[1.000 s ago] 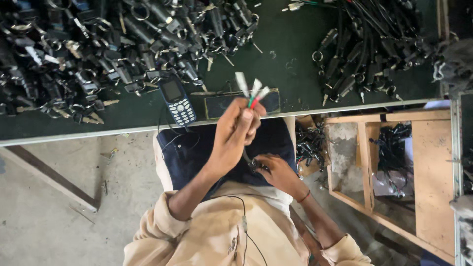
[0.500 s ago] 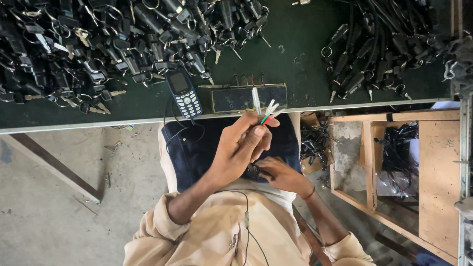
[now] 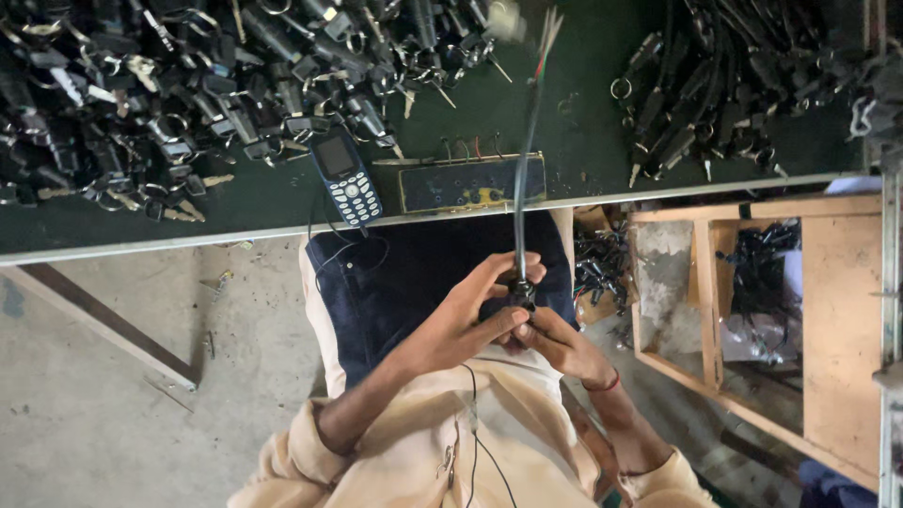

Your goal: The person sits at a workbench covered with piles of black DC power connectors and wires. They strip and twist the ends of a wire, insert the wires into a connector barrel, screw the connector housing together by hand, and place the finished connector on the table, repeating the process with another wire and connector.

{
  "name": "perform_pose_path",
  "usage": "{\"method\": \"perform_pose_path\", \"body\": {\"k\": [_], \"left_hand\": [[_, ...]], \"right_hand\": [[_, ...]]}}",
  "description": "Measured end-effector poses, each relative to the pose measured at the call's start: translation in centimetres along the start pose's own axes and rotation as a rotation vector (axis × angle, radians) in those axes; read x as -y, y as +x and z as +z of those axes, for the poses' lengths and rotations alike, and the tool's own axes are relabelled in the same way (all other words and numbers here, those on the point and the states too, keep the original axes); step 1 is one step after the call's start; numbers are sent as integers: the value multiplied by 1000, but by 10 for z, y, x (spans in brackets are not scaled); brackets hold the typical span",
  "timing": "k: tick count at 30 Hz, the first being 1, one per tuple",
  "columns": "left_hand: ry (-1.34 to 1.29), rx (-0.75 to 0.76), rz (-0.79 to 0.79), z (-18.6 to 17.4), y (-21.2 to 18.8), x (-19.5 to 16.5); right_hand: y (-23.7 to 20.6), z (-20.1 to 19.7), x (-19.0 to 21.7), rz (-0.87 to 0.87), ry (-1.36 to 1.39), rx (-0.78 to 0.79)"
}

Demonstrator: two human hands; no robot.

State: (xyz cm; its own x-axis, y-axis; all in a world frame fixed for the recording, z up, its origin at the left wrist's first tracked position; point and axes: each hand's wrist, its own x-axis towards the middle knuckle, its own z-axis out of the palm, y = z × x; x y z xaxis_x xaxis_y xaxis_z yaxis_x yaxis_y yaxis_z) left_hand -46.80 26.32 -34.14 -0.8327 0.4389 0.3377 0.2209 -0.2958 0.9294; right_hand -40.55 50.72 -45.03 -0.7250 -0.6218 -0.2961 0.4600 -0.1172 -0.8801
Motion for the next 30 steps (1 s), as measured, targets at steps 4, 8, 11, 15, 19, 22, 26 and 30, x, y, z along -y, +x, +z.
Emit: {"method": "perform_pose_path", "body": {"k": [4, 8, 11, 15, 19, 22, 26, 30], "left_hand": [[-242, 50, -554, -3, -9, 13], [-249, -79, -477, 0, -14, 16], [-132, -170, -373, 9, -19, 15], [90, -227, -285, 17, -23, 10], [-10, -333, -108, 11, -17, -8], [-278, -433, 99, -15, -22, -33], [-593, -311, 42, -20, -17, -36], [-700, -335, 37, 2, -7, -17]], "right_hand": [[0, 19, 9, 70, 11, -93], [14, 42, 30, -190, -648, -314], [23, 56, 44, -398, -937, -510], [16, 57, 56, -435, -1111, -555], [2, 39, 73, -541, -1237, -451], [1, 27, 92, -213, 82, -530], [-6, 48, 108, -530, 75, -599], [6, 86, 106, -936, 465, -664]]}}
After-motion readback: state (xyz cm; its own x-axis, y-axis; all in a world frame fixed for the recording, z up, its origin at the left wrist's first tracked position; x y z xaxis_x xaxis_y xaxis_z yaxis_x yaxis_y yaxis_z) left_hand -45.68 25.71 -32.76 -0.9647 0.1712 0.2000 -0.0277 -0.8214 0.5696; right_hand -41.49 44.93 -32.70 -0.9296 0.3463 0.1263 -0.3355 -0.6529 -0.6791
